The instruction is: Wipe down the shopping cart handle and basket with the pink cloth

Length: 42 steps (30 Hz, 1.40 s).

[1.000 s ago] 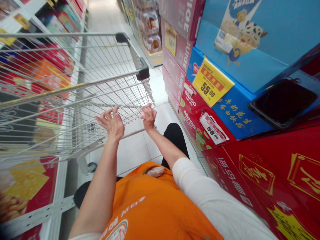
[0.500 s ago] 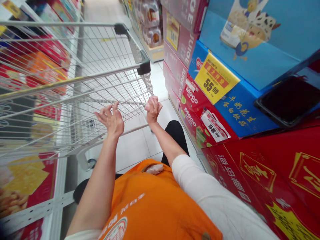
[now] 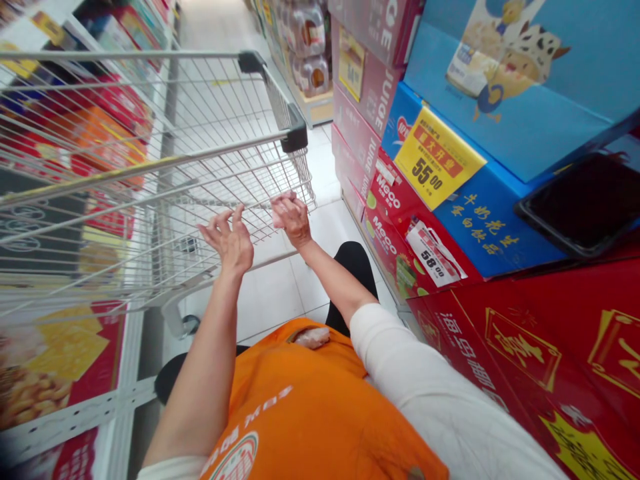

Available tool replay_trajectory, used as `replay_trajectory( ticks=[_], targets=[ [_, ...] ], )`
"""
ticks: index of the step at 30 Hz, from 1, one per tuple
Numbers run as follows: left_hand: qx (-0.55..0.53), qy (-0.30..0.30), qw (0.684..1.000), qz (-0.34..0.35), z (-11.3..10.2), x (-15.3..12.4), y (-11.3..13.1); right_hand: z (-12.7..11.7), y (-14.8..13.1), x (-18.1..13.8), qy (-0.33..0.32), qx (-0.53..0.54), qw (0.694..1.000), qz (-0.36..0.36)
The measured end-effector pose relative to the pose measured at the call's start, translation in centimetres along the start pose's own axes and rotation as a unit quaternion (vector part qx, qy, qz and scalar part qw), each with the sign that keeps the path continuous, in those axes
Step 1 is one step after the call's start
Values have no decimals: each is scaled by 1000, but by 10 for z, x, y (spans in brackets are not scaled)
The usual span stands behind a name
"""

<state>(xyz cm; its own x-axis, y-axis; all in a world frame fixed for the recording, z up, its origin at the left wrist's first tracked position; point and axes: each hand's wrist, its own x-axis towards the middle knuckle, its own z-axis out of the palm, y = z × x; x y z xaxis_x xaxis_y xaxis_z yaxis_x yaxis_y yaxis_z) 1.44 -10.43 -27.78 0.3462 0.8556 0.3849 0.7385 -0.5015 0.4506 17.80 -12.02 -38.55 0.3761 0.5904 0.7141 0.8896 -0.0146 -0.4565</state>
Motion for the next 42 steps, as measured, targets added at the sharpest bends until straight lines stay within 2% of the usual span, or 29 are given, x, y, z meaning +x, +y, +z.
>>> replay_trajectory(
  ticks=[3,6,11,15,17,19,23,25,28,30,33,35,36,38,40,42],
  targets=[
    [-1,-6,1000,1,0,1,0,-13,2,-9,-42,-2,999,-29],
    [2,-7,1000,1,0,0,1,-19,-3,-2,-36,-7,998,-55],
    [5,-13,1000,11,-4,-7,2,-11,-25,23,-23,-5,997,-80],
    [6,-46,998,38,-19,-12,-3,-22,-27,14,-35,15,993,-114],
    [3,-38,998,57,-35,-11,-5,-34,-22,12,-52,40,982,-175],
    [3,14,998,61,-62,-6,-5,-47,-19,20,-38,53,975,-212],
    [41,191,981,13,-138,19,-13,-73,-31,73,90,48,980,-169],
    [92,253,963,-5,-173,36,-22,-82,-46,104,119,52,982,-137],
    [137,191,972,-22,-202,56,-38,-83,-85,132,115,58,986,-110],
    [156,157,975,-27,-206,62,-44,-74,-121,134,79,59,988,-122],
    [178,146,973,-36,-204,64,-42,-53,-176,126,12,59,979,-194],
    [185,124,974,-32,-205,63,-40,-44,-194,124,-8,65,971,-232],
    [183,113,976,-28,-207,63,-40,-43,-194,124,-13,69,967,-245],
    [175,94,980,-13,-211,61,-43,-49,-171,129,-12,78,965,-251],
    [172,84,981,-1,-214,60,-45,-62,-129,135,20,84,971,-221],
    [168,76,983,-2,-215,59,-44,-77,-84,141,81,81,979,-167]
  ],
)
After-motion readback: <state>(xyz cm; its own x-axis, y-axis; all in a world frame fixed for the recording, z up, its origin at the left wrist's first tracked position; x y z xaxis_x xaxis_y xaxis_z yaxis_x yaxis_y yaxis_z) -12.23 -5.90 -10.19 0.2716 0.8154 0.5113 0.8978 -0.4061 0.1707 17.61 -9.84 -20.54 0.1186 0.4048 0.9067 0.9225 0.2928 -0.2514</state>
